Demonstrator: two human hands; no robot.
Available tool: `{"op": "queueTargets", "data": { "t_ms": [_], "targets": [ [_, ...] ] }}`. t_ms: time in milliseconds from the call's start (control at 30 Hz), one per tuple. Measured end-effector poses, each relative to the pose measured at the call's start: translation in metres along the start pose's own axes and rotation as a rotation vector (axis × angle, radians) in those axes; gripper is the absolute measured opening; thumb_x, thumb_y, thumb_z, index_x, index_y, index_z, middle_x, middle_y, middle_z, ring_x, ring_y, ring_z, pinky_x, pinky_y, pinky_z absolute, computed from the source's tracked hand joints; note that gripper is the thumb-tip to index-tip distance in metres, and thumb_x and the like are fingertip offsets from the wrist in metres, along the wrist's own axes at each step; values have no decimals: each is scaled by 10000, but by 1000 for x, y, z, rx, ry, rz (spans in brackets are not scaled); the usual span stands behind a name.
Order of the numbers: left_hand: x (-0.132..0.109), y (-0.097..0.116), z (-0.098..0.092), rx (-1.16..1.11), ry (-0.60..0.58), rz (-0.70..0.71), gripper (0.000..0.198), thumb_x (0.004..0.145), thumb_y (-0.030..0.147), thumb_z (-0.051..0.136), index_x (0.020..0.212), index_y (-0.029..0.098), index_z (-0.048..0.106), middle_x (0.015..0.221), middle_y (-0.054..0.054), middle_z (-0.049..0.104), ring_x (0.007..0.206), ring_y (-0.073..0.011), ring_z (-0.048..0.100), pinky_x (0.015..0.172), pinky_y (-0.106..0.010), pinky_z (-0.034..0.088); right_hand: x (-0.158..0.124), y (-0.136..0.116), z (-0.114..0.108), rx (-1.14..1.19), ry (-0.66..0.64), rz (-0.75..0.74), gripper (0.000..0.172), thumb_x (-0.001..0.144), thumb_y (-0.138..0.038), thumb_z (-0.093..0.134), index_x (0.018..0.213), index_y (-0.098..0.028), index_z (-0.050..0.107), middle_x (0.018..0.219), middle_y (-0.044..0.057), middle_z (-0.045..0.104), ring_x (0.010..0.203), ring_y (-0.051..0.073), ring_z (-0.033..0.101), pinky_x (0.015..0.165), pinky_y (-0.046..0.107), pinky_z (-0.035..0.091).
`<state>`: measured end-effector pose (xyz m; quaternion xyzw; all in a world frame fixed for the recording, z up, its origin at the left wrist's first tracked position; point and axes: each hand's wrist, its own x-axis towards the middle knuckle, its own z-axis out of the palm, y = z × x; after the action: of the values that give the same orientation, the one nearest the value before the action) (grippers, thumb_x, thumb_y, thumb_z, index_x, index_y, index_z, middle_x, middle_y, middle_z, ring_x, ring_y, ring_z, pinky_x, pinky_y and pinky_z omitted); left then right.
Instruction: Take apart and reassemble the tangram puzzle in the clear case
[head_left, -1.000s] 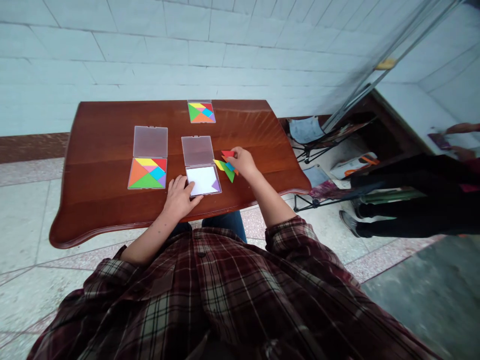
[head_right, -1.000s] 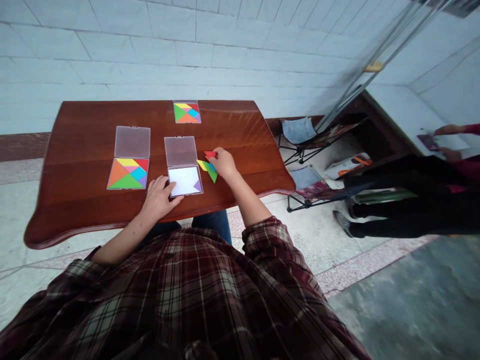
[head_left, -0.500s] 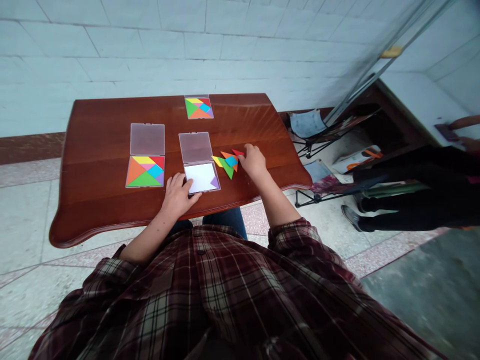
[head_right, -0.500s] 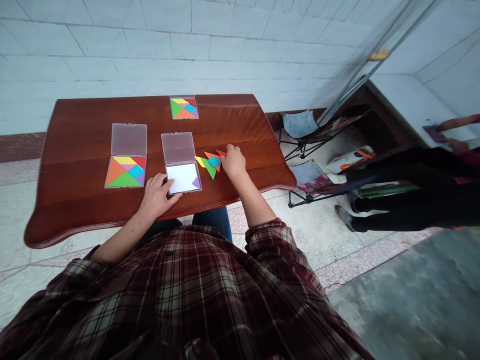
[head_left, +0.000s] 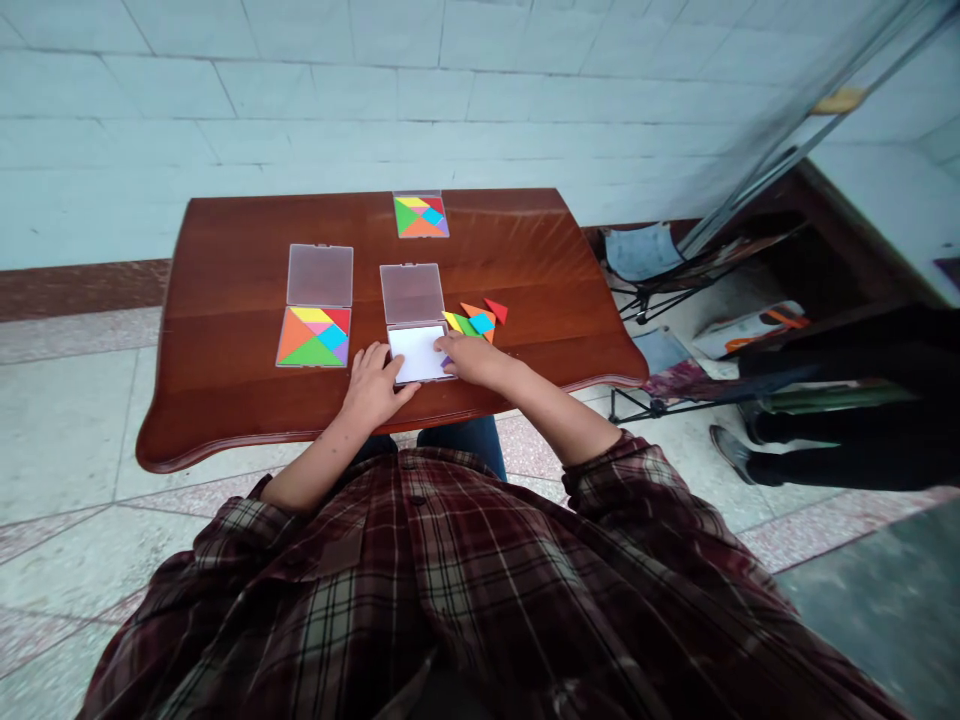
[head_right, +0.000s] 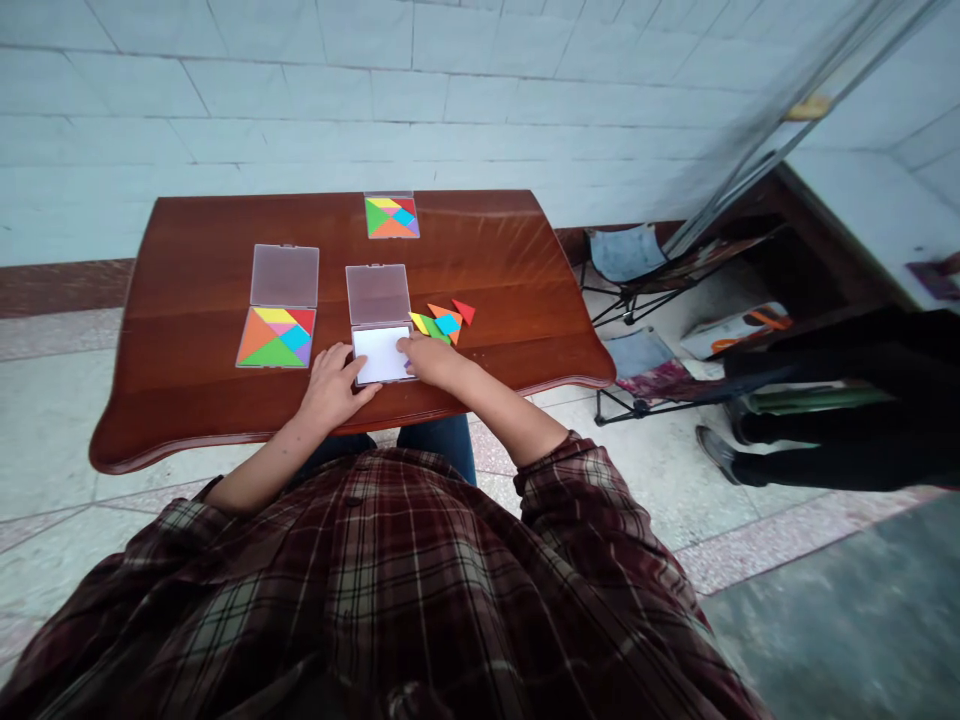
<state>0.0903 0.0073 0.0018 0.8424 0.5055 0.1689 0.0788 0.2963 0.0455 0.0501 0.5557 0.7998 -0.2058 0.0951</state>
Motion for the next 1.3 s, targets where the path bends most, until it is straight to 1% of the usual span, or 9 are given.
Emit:
{"op": "queueTargets", "data": {
  "t_ms": [200,467,600,700,767,867,1000,1133,1300],
  "targets": [
    [0,0,0,6,2,4,468,844,473,565,1159,133,634,1265,-187,521,1262,-365,426,1082,-518,326,9,16,1,57,24,-87,324,746,-131,699,1058,-182,631,1185,88,568,993,193,571,797,269,406],
    [-1,-1,2,-20,-4,-17,459,838,470,576,1180,169,631,1292,-173,515,1288,-372,407,1093,-545,302,7,15,-16,-3,-107,-155,220,694,-126,744,870,-195,631,1056,48,592,857,170,555,680,260,352],
    [-1,-2,2,12,-10,-7,484,847,479,563,1199,153,623,1298,-187,509,1288,-374,410,1089,-536,311,14,12,-21,56,-158,-158,190,666,-103,746,755,-196,606,845,5,608,775,152,535,651,255,336],
    [-1,-3,3,10,-4,0,486,850,486,555,1202,157,621,1298,-189,511,1283,-376,414,1081,-543,316,20,18,-19,245,-162,-192,170,696,-90,701,677,-188,564,691,-35,572,697,118,513,649,238,348],
    [-1,-3,3,8,5,3,484,853,491,547,1200,163,620,1297,-185,512,1280,-376,414,1079,-548,315,24,31,-17,466,-56,-177,151,725,-116,668,680,-187,543,655,-50,556,644,101,507,636,232,372],
    [-1,-4,3,23,18,14,484,868,489,519,1194,145,618,1280,-191,519,1275,-377,419,1075,-538,323,25,64,-16,800,285,-53,102,747,-157,626,751,-197,532,671,-46,570,613,99,529,618,241,421],
    [-1,-3,3,41,40,1,479,881,483,491,1185,135,616,1266,-195,530,1271,-378,427,1068,-532,335,15,122,-10,914,696,281,98,776,-174,579,738,-217,500,612,-47,515,550,108,513,604,276,448],
    [-1,-2,5,41,64,-44,469,878,470,493,1190,141,611,1284,-191,525,1287,-384,418,1077,-539,324,-2,158,8,805,690,497,117,800,-178,535,699,-224,500,571,-35,504,556,134,523,667,331,471],
    [-2,-1,4,22,56,-72,468,868,455,503,1189,130,606,1295,-191,522,1306,-393,400,1093,-548,301,-15,153,19,561,630,545,79,811,-154,521,775,-185,584,710,29,604,689,156,558,743,325,450]
  ]
}}
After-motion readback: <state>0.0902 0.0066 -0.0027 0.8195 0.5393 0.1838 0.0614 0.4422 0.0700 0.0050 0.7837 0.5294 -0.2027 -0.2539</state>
